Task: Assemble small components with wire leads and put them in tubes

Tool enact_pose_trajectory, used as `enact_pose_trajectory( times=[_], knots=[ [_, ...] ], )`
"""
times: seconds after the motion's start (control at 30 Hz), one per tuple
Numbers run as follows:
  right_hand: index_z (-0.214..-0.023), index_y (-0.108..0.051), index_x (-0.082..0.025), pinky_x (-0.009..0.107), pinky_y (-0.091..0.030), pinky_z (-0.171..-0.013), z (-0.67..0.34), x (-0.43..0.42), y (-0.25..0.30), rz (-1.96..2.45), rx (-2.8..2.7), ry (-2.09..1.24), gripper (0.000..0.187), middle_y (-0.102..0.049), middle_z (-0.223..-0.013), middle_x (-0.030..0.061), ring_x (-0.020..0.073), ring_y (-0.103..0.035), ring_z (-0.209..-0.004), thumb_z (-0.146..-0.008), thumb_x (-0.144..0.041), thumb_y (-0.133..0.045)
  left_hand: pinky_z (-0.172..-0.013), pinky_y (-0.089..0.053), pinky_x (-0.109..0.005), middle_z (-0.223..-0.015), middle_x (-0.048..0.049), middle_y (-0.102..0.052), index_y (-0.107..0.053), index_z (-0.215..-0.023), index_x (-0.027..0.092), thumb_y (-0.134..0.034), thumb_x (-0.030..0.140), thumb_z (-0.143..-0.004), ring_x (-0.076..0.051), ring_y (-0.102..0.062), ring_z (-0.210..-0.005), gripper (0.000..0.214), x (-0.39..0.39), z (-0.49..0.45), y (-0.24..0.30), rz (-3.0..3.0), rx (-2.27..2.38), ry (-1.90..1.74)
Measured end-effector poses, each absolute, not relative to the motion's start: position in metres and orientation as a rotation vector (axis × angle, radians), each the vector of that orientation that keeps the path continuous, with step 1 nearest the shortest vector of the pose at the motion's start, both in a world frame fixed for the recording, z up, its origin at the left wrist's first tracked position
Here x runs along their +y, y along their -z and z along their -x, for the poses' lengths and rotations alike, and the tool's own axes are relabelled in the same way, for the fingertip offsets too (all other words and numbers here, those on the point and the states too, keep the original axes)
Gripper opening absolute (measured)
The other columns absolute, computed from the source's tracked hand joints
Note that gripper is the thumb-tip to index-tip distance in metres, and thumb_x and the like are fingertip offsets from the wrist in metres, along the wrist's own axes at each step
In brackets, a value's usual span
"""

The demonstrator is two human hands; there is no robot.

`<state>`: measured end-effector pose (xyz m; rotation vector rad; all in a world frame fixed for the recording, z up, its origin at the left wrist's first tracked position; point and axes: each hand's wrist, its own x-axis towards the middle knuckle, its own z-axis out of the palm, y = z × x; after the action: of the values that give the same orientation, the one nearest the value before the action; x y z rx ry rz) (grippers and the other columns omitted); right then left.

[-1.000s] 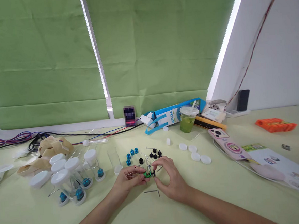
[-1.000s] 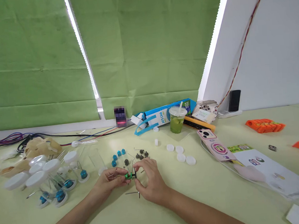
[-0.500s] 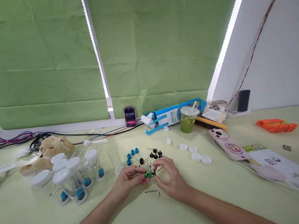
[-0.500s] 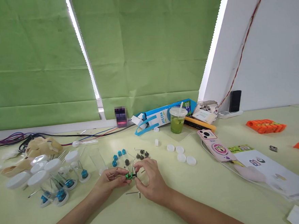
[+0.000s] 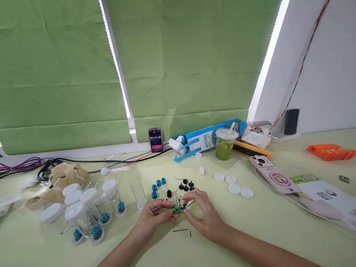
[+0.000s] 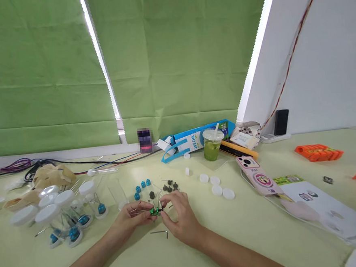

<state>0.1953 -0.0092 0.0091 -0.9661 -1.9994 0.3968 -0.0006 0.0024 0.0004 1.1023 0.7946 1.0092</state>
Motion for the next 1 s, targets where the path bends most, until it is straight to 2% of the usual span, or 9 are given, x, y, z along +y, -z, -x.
enact_pose_trajectory(
  times=[0.5, 0.8, 1.0],
  knots=[
    [-0.099, -0.047, -0.023, 0.033, -0.034, -0.080, -0.1958, -0.0073, -0.0089, 1.011, -1.994, -0.418, 0.022, -0.056, -0.085, 0.0008, 0.0173, -0.048, -0.086, -0.080, -0.014, -0.048, -0.074, -0.051, -0.036, -0.080, -0.0093, -0.071, -0.067, -0.082, 0.012, -0.072, 0.021, -0.065, -0.023, -0.067, -0.075, 0.020, 0.0071, 0.0008, 0.0070, -1.081, 0.821, -1.005],
    [-0.098, -0.047, -0.022, 0.034, -0.034, -0.081, -0.1930, -0.0106, -0.0107, 0.967, -2.007, -0.348, 0.039, -0.055, -0.091, 0.0016, 0.0196, -0.049, -0.090, -0.063, -0.006, -0.054, -0.076, -0.050, -0.035, -0.082, -0.0099, -0.071, -0.067, -0.083, 0.012, -0.071, 0.021, -0.066, -0.023, -0.066, -0.077, 0.019, 0.0048, 0.0004, 0.0049, -1.098, 0.810, -0.998],
    [-0.098, -0.047, -0.022, 0.035, -0.033, -0.081, -0.1940, -0.0105, -0.0108, 0.947, -2.020, -0.329, 0.041, -0.053, -0.089, 0.0014, 0.0196, -0.047, -0.090, -0.062, -0.002, -0.051, -0.074, -0.050, -0.034, -0.081, -0.0095, -0.071, -0.068, -0.083, 0.012, -0.071, 0.021, -0.065, -0.023, -0.066, -0.077, 0.020, 0.0058, 0.0007, 0.0053, -1.085, 0.808, -0.994]
  ],
)
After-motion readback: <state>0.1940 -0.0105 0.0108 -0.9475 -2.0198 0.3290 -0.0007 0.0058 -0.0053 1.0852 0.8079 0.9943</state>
